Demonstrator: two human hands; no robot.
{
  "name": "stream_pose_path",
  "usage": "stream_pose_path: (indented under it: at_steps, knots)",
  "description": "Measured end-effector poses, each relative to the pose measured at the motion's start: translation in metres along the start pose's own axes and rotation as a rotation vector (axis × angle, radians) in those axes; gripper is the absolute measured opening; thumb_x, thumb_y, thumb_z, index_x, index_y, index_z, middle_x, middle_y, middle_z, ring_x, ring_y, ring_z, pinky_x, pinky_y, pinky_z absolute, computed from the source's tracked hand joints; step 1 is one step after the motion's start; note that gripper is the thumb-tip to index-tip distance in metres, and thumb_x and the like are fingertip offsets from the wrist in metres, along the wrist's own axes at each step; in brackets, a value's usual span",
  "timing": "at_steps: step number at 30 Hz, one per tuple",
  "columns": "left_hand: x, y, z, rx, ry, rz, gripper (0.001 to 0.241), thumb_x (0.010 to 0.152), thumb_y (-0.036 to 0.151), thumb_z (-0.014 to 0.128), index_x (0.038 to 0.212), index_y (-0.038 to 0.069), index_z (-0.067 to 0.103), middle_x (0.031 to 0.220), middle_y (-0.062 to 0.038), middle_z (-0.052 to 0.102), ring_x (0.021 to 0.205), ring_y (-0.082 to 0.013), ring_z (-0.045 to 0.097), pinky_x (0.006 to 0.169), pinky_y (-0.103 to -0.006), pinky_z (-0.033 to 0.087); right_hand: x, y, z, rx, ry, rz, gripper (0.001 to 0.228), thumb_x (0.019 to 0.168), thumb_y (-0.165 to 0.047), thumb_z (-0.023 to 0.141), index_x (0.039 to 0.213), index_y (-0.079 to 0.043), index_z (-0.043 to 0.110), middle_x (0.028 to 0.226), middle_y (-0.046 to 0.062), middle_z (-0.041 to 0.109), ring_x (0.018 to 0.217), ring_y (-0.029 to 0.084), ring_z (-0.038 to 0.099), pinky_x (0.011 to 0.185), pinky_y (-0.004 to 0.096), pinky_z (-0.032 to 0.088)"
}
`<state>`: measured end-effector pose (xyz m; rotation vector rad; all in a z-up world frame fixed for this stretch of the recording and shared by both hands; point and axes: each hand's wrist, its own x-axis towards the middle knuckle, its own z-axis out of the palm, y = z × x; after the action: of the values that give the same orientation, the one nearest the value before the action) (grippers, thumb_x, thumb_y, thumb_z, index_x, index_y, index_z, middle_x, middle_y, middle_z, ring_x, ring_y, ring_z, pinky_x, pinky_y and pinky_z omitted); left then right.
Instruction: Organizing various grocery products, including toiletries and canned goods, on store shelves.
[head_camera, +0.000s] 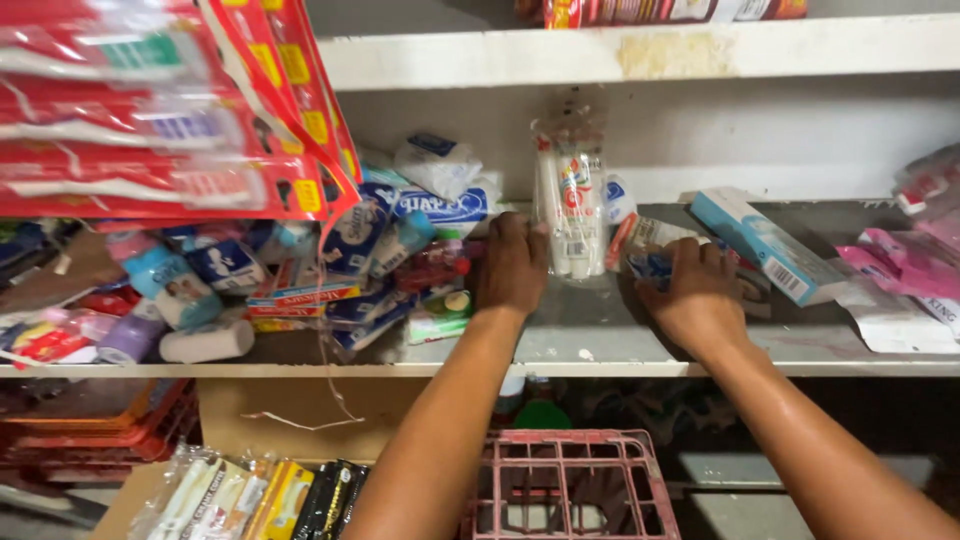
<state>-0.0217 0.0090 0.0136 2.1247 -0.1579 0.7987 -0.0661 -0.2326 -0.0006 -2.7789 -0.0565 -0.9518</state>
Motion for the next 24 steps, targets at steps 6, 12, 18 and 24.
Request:
stream_pose_path:
  at_steps: [6,12,18,24]
  knots:
    - [0.009,-0.008,-0.011,0.377,0.070,0.179,0.054,0.078,0.023,0.070,0.122,-0.004,0.053,0.122,-0.025,0.052,0.116,-0.0428,0.050,0.099,-0.0531,0.039,-0.006,-0.036,-0.036,0.064,-0.003,0.014,0.070,0.077,-0.049,0.077,0.128,-0.005,0.058,0.124,0.027,0.059,0.117,0.049,0.052,0.098,0.058,0.044]
    - [0.021,-0.039,-0.001,0.625,0.009,0.194,0.050,0.079,0.020,0.069,0.120,-0.005,0.055,0.123,-0.022,0.054,0.121,-0.0402,0.050,0.108,-0.0558,0.036,-0.006,-0.035,-0.034,0.038,-0.021,0.008,0.069,0.078,-0.051,0.075,0.127,-0.006,0.059,0.124,0.027,0.059,0.119,0.048,0.052,0.100,0.057,0.044]
    - [0.026,-0.052,-0.003,0.499,-0.009,0.301,0.054,0.072,0.021,0.066,0.120,-0.004,0.060,0.130,-0.030,0.054,0.123,-0.0460,0.050,0.106,-0.0541,0.037,-0.007,-0.037,-0.036,0.025,-0.045,0.049,0.067,0.080,-0.054,0.074,0.123,-0.005,0.059,0.124,0.025,0.060,0.120,0.046,0.054,0.099,0.058,0.045]
    - [0.056,-0.064,-0.041,0.673,-0.458,0.140,0.033,0.094,0.023,0.054,0.116,0.004,0.070,0.122,-0.027,0.067,0.113,-0.0430,0.066,0.099,-0.0534,0.053,-0.011,-0.034,-0.035,0.055,-0.021,0.024,0.066,0.080,-0.052,0.074,0.124,-0.004,0.059,0.123,0.028,0.059,0.118,0.047,0.053,0.099,0.057,0.045]
